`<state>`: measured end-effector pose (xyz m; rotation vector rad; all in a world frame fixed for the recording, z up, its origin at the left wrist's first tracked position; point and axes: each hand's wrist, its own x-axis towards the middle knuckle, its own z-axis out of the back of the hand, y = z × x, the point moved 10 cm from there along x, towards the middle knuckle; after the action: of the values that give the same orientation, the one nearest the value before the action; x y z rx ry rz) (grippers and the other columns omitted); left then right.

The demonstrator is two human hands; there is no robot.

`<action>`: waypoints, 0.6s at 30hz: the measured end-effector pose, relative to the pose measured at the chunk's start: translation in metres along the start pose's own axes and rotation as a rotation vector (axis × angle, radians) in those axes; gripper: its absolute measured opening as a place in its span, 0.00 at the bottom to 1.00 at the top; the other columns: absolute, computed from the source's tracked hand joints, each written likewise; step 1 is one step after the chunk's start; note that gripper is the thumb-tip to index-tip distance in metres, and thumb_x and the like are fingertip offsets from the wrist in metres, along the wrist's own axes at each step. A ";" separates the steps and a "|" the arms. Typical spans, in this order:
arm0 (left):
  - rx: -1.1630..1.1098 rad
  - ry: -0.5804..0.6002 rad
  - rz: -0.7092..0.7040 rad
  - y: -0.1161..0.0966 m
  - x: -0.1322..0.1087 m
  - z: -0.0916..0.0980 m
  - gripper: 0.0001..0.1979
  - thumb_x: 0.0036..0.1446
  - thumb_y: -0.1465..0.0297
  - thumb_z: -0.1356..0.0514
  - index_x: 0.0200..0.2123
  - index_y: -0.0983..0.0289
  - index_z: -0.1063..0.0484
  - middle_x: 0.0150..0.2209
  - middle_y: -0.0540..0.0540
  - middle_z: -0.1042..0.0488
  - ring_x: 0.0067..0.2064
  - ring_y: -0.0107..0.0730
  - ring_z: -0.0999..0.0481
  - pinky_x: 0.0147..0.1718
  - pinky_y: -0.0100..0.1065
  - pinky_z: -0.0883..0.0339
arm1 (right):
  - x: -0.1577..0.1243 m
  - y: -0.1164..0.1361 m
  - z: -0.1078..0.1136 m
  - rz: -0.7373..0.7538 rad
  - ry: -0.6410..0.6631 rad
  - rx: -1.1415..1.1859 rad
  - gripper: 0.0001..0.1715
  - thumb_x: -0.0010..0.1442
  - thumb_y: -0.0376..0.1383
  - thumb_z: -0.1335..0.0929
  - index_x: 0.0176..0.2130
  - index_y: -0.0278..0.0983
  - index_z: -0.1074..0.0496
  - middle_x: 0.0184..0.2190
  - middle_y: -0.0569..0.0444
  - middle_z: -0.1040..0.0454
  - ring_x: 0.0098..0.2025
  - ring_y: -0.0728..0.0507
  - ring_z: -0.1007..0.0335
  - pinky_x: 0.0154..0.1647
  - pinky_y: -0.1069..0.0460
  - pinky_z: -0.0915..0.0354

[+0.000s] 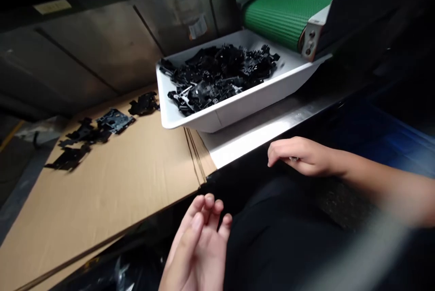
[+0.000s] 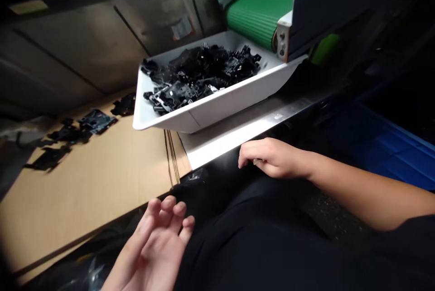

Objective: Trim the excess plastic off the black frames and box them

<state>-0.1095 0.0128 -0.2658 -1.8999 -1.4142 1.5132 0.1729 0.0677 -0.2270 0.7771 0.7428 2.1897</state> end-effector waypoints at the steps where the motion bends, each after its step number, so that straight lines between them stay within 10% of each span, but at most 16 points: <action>1: -0.021 -0.038 0.034 0.007 0.000 0.000 0.18 0.48 0.61 0.18 0.42 0.54 0.13 0.51 0.56 0.17 0.53 0.47 0.16 0.49 0.44 0.14 | -0.002 -0.003 -0.010 -0.016 0.036 0.023 0.27 0.63 0.18 0.40 0.49 0.40 0.23 0.43 0.50 0.19 0.44 0.46 0.21 0.46 0.53 0.27; 18: -0.075 0.090 0.084 0.027 0.001 -0.028 0.06 0.59 0.68 0.26 0.40 0.59 0.16 0.42 0.55 0.24 0.45 0.38 0.23 0.41 0.42 0.15 | -0.002 -0.010 -0.053 0.026 0.091 0.124 0.24 0.63 0.19 0.39 0.50 0.35 0.22 0.45 0.49 0.19 0.46 0.45 0.20 0.48 0.53 0.28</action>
<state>-0.0721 0.0098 -0.2759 -2.0692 -1.3852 1.4102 0.1413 0.0576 -0.2695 0.7566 0.9259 2.2310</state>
